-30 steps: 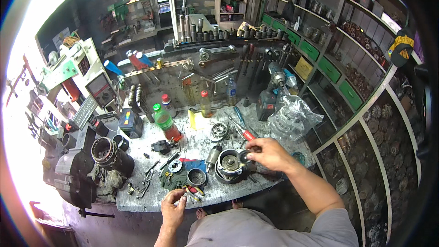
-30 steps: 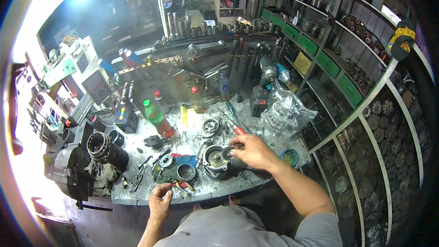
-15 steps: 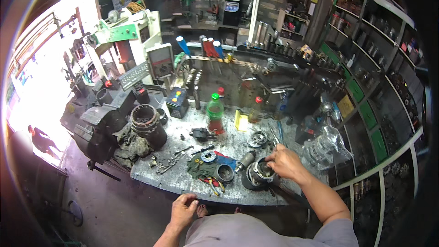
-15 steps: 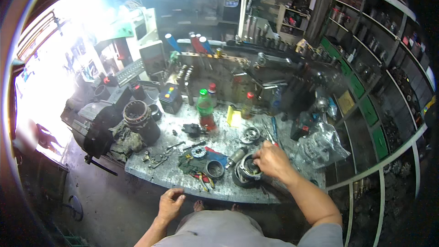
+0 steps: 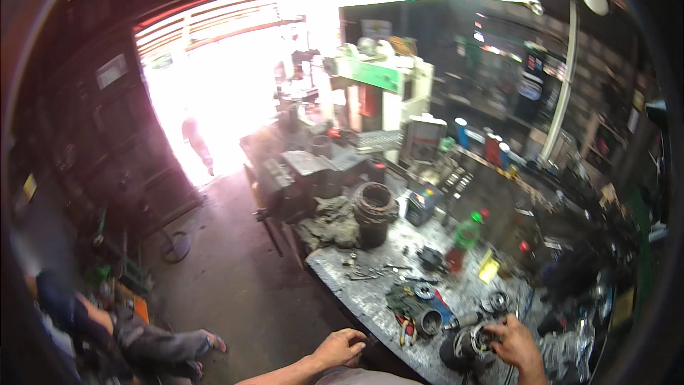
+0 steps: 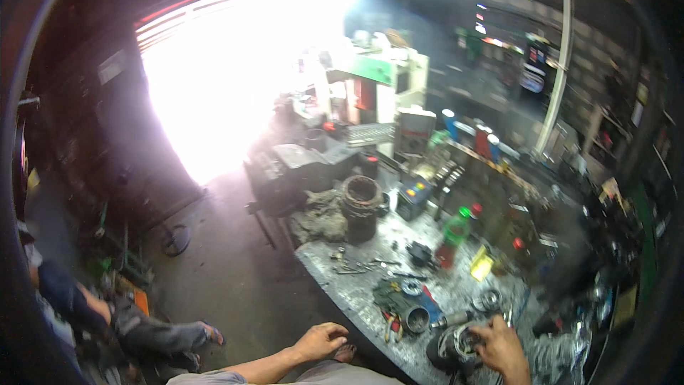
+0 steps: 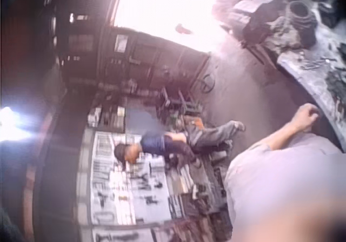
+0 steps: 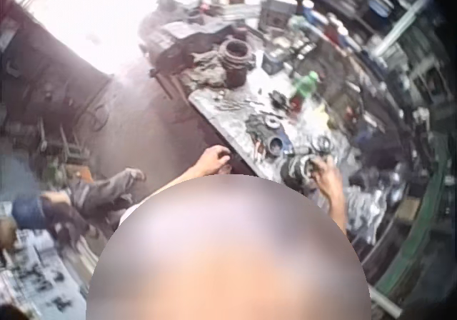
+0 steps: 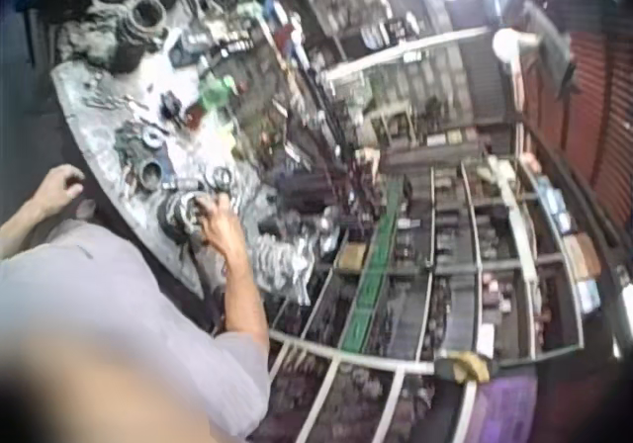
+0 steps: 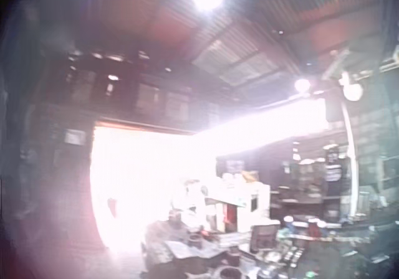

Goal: The person assembles small mechanical components on a cluttered workbench, using a rag to wipe parts and a screwdriver to adjust or insert pieces. They handle cylindrical housings and bearings, repeatedly turning and aligning them while another person works nearby.

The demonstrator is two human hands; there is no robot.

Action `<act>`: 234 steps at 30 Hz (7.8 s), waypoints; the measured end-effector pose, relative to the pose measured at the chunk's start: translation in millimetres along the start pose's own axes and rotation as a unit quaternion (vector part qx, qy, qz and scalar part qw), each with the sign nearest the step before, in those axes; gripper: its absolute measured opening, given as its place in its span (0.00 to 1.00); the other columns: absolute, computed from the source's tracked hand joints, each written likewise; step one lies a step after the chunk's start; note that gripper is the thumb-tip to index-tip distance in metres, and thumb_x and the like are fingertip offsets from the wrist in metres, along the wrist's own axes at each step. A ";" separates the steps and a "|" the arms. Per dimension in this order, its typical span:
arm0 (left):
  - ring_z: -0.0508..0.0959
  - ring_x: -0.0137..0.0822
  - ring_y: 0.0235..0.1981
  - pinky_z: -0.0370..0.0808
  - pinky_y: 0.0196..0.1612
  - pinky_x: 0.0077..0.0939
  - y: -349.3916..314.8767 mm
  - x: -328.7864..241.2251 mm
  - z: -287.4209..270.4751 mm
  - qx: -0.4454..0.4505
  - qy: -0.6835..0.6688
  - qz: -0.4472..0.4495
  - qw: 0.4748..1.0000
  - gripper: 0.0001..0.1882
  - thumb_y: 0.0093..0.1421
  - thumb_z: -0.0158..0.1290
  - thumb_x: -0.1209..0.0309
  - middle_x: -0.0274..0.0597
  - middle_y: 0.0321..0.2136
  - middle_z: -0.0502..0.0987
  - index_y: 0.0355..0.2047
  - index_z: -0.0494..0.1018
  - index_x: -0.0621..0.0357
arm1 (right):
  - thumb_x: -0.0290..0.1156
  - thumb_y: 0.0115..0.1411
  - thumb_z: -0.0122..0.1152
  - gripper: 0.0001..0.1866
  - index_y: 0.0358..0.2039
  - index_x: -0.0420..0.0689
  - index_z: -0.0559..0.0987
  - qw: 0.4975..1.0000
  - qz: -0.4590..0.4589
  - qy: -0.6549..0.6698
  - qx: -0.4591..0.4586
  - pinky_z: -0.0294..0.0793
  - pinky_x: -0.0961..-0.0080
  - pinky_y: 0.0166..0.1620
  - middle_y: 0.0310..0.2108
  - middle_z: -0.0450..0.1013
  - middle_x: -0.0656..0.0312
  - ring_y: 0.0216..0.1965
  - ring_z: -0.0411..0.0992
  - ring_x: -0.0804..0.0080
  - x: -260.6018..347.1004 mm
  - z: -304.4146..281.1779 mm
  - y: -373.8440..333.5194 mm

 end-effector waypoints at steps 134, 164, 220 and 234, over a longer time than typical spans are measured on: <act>0.88 0.54 0.41 0.84 0.46 0.54 230.0 -80.0 80.1 -0.060 0.289 0.237 0.926 0.13 0.72 0.59 0.59 0.46 0.42 0.88 0.52 0.82 0.47 | 0.18 0.62 0.68 0.15 0.51 0.34 0.86 0.851 0.277 0.197 -0.400 0.79 0.71 0.43 0.41 0.82 0.54 0.37 0.79 0.68 -29.1 -30.2 -117.8; 0.83 0.29 0.37 0.85 0.47 0.29 90.5 92.5 25.2 -0.112 -0.480 -0.119 0.862 0.14 0.76 0.61 0.68 0.36 0.38 0.84 0.54 0.82 0.67 | 0.31 0.61 0.61 0.16 0.49 0.42 0.85 0.988 0.030 0.062 -0.135 0.79 0.47 0.55 0.49 0.81 0.43 0.51 0.80 0.40 87.1 250.5 247.6; 0.85 0.34 0.51 0.83 0.60 0.35 99.9 -17.9 80.0 0.118 -0.615 -0.161 0.763 0.14 0.74 0.62 0.71 0.40 0.49 0.84 0.56 0.77 0.63 | 0.29 0.66 0.76 0.17 0.52 0.32 0.87 0.801 0.177 0.571 -0.034 0.81 0.73 0.49 0.45 0.87 0.55 0.45 0.83 0.72 100.7 192.7 109.0; 0.84 0.30 0.48 0.85 0.54 0.33 86.4 -22.3 81.7 0.335 -0.644 -0.115 0.678 0.13 0.71 0.66 0.71 0.36 0.46 0.84 0.52 0.77 0.53 | 0.32 0.62 0.78 0.18 0.50 0.37 0.89 0.839 0.005 0.543 -0.007 0.80 0.75 0.51 0.49 0.80 0.58 0.49 0.81 0.70 106.0 159.1 96.7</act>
Point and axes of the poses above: each hand's wrist, its own y-axis towards the middle knuckle, its own z-axis out of the palm, x = y × z, the point moved 7 cm from there along y, towards the middle knuckle
